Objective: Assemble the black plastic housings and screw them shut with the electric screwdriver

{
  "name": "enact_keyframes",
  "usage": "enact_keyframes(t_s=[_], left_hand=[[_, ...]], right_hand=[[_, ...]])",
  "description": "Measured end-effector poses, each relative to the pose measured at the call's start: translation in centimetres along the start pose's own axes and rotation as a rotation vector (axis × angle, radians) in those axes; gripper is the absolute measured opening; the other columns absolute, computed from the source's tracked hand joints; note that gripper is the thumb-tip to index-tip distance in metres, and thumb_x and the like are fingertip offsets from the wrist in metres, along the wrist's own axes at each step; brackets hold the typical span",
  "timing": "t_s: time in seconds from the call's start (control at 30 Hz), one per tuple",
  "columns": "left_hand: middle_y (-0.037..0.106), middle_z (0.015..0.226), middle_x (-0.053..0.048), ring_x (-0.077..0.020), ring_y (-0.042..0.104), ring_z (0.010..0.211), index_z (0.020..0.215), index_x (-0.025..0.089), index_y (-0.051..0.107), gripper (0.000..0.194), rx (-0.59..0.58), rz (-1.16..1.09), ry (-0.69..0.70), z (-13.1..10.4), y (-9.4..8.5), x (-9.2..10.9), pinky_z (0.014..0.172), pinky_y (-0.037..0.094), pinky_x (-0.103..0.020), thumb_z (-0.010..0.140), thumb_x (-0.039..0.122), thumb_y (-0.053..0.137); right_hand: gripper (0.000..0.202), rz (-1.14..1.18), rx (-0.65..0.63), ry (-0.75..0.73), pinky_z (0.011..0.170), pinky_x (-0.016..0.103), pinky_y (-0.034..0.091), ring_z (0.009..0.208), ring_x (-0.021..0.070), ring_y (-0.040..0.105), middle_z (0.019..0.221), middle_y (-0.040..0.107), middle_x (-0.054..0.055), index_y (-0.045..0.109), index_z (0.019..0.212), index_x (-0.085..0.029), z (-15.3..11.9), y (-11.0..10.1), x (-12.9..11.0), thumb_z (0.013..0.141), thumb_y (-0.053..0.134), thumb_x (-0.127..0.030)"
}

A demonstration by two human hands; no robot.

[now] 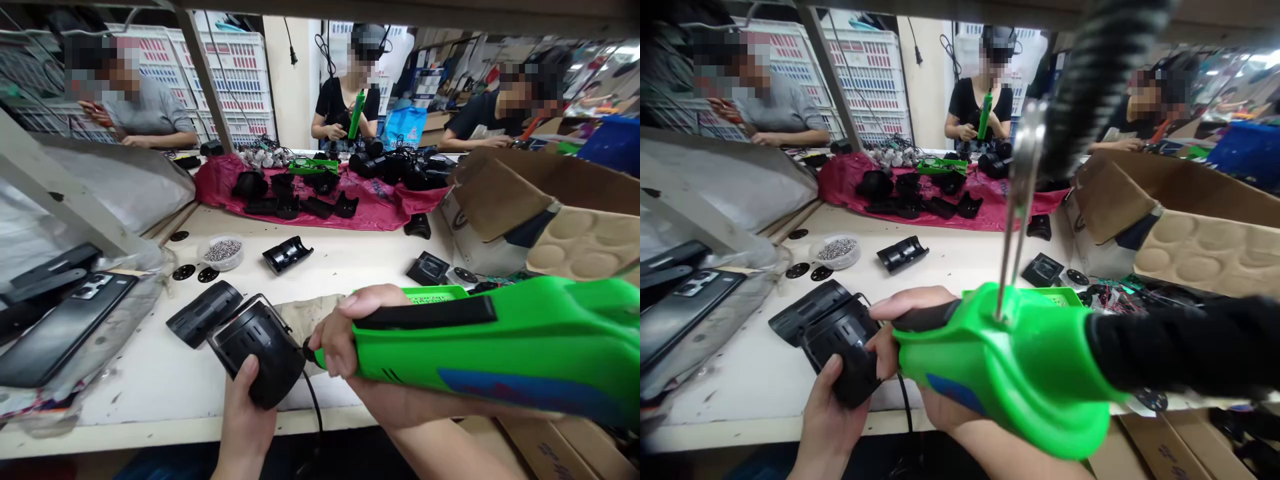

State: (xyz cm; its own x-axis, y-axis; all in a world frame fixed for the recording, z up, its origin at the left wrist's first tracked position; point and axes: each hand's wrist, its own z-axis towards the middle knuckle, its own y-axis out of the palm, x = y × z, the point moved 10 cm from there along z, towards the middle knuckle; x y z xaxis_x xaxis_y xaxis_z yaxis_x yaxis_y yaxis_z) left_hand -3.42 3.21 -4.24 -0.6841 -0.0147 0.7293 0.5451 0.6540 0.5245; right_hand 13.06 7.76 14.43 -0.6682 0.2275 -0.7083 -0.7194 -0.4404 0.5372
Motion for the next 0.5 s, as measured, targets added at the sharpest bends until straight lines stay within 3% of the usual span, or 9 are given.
enact_keyframes(t_s=[0.17,0.33,0.5], left_hand=[[0.068,0.113,-0.001,-0.0264,0.054,0.118,0.128,0.030,0.057,0.082,0.006,-0.005,0.017,0.2,-0.1,-0.2,0.088,0.049,-0.032,0.053,0.047,0.086],[0.066,0.111,-0.001,-0.0232,0.058,0.106,0.132,0.030,0.053,0.090,-0.025,0.002,0.055,0.2,0.2,-0.1,0.083,0.051,-0.031,0.051,0.045,0.088],[0.068,0.101,0.000,-0.0193,0.061,0.095,0.130,0.029,0.054,0.083,-0.003,-0.006,0.137,-0.1,0.2,0.5,0.079,0.051,-0.027,0.055,0.042,0.086]], right_hand=[[0.045,-0.090,0.044,-0.104,0.063,0.037,0.053,0.046,0.0153,0.050,0.051,0.051,-0.005,0.067,0.098,-0.027,0.2,-0.4,-0.6,0.087,0.046,-0.065],[0.070,-0.069,0.033,-0.079,0.058,0.037,0.052,0.042,0.0158,0.050,0.047,0.051,-0.004,0.068,0.091,-0.023,0.6,0.1,0.5,0.070,0.046,-0.086],[0.043,-0.027,0.057,-0.036,0.058,0.032,0.052,0.042,0.0147,0.050,0.044,0.051,-0.004,0.069,0.078,-0.023,0.5,-0.1,2.3,0.085,0.053,-0.062]])
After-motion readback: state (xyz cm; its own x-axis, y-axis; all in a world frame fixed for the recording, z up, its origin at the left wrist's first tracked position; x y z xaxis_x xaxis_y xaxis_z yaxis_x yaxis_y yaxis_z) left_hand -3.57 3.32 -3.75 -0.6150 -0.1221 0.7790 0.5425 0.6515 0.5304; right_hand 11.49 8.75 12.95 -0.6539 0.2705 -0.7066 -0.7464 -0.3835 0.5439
